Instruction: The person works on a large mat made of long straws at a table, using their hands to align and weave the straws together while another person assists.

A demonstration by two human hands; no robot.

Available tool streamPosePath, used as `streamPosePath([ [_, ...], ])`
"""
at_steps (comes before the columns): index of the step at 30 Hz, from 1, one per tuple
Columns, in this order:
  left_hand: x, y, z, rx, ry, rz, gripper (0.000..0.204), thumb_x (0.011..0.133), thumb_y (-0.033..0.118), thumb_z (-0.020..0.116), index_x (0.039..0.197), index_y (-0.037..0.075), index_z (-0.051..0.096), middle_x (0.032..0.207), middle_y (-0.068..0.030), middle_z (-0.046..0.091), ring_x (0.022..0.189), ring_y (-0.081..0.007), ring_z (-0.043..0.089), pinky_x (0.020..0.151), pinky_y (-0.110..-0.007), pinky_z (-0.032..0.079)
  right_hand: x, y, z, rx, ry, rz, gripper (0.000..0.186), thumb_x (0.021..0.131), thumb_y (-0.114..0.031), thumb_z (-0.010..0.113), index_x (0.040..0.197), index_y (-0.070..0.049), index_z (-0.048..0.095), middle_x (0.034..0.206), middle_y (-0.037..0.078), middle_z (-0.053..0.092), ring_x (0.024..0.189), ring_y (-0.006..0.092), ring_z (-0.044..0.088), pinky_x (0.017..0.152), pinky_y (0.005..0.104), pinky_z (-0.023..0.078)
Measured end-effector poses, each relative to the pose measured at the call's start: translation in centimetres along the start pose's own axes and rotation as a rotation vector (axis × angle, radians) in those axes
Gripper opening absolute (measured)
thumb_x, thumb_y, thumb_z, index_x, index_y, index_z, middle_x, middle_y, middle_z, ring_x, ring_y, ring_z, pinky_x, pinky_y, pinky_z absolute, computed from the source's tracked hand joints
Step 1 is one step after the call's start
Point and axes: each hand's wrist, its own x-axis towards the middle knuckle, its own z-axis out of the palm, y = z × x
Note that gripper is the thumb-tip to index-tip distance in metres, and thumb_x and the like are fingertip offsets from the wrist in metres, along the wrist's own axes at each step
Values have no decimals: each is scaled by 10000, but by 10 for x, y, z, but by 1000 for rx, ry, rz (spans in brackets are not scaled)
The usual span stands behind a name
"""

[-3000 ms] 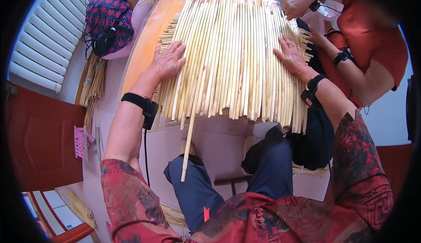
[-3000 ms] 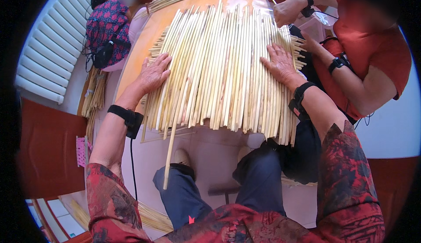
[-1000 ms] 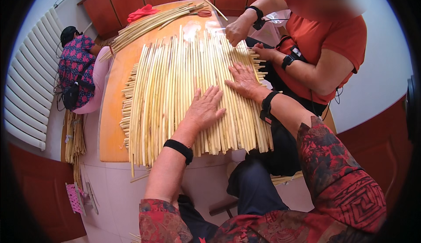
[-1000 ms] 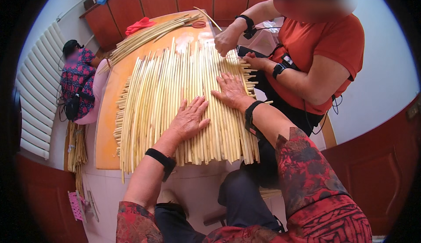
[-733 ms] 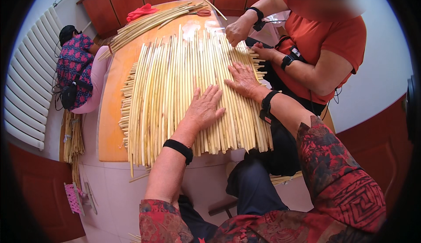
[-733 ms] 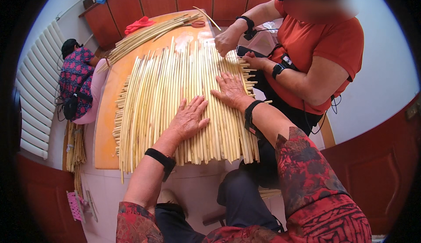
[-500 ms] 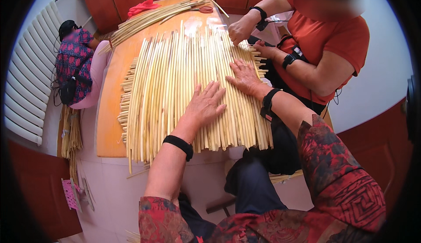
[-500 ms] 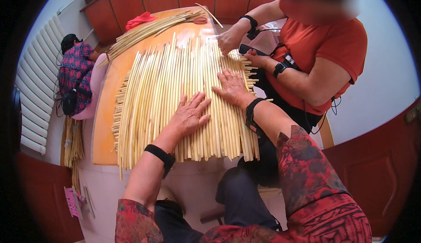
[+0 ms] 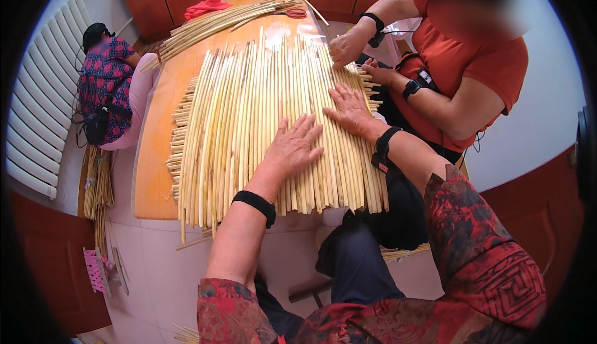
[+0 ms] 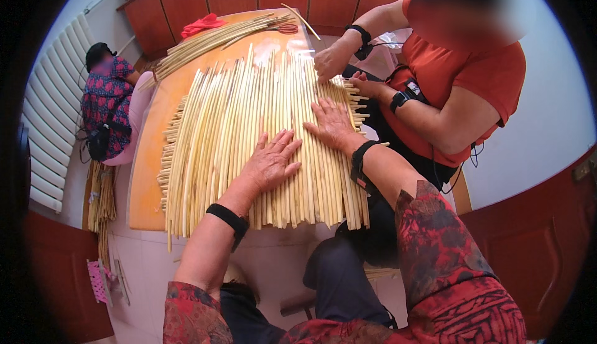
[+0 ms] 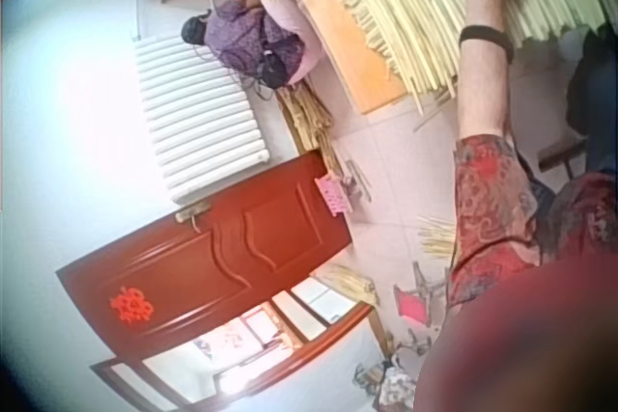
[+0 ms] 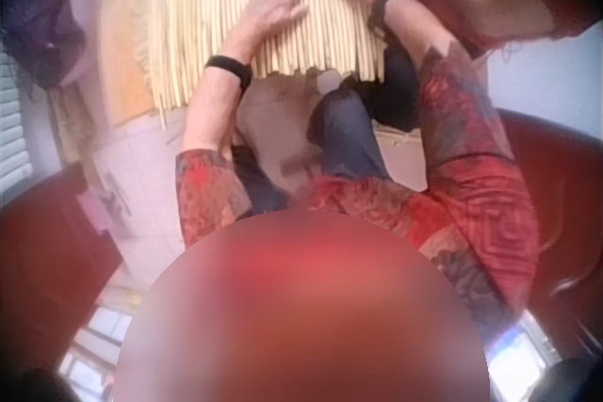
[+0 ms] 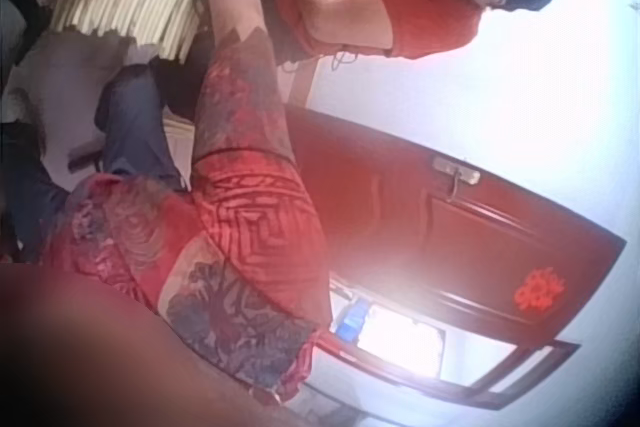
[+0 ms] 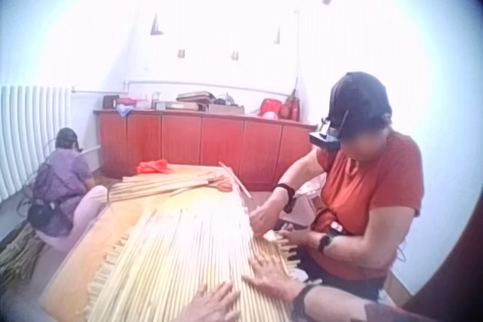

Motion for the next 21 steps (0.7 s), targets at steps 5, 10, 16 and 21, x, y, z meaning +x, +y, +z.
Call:
streamPosePath([
  [5, 0, 0, 1, 0, 2, -1, 598, 936, 448, 383, 1436, 122, 348, 1530, -115, 246, 1425, -240, 196, 1158, -468, 81, -1, 2, 1, 4, -7, -11, 736, 913, -566, 348, 1446, -60, 298, 1523, 174, 216, 1431, 302, 129, 1146, 459, 69],
  [10, 1, 0, 3, 5, 6, 0, 597, 936, 448, 388, 1433, 120, 353, 1527, -114, 252, 1423, -241, 202, 1158, -468, 86, 0, 1, 0, 13, -17, -9, 732, 916, -562, 346, 1446, -59, 297, 1524, 176, 210, 1432, 303, 128, 1145, 464, 73],
  [16, -1, 1, 1, 13, 19, 1, 597, 938, 455, 378, 1434, 123, 351, 1522, -118, 264, 1419, -248, 214, 1156, -475, 97, 1, 1, 1, -4, -12, 3, 734, 911, -560, 358, 1443, -56, 303, 1521, 182, 215, 1430, 308, 135, 1144, 460, 87],
  [21, -1, -1, 5, 17, 46, 14, 597, 938, 460, 371, 1436, 132, 345, 1522, -122, 264, 1417, -250, 220, 1154, -481, 103, 5, 6, 9, -62, 41, -23, 743, 902, -571, 372, 1424, -42, 333, 1498, 211, 262, 1409, 344, 197, 1135, 475, 132],
])
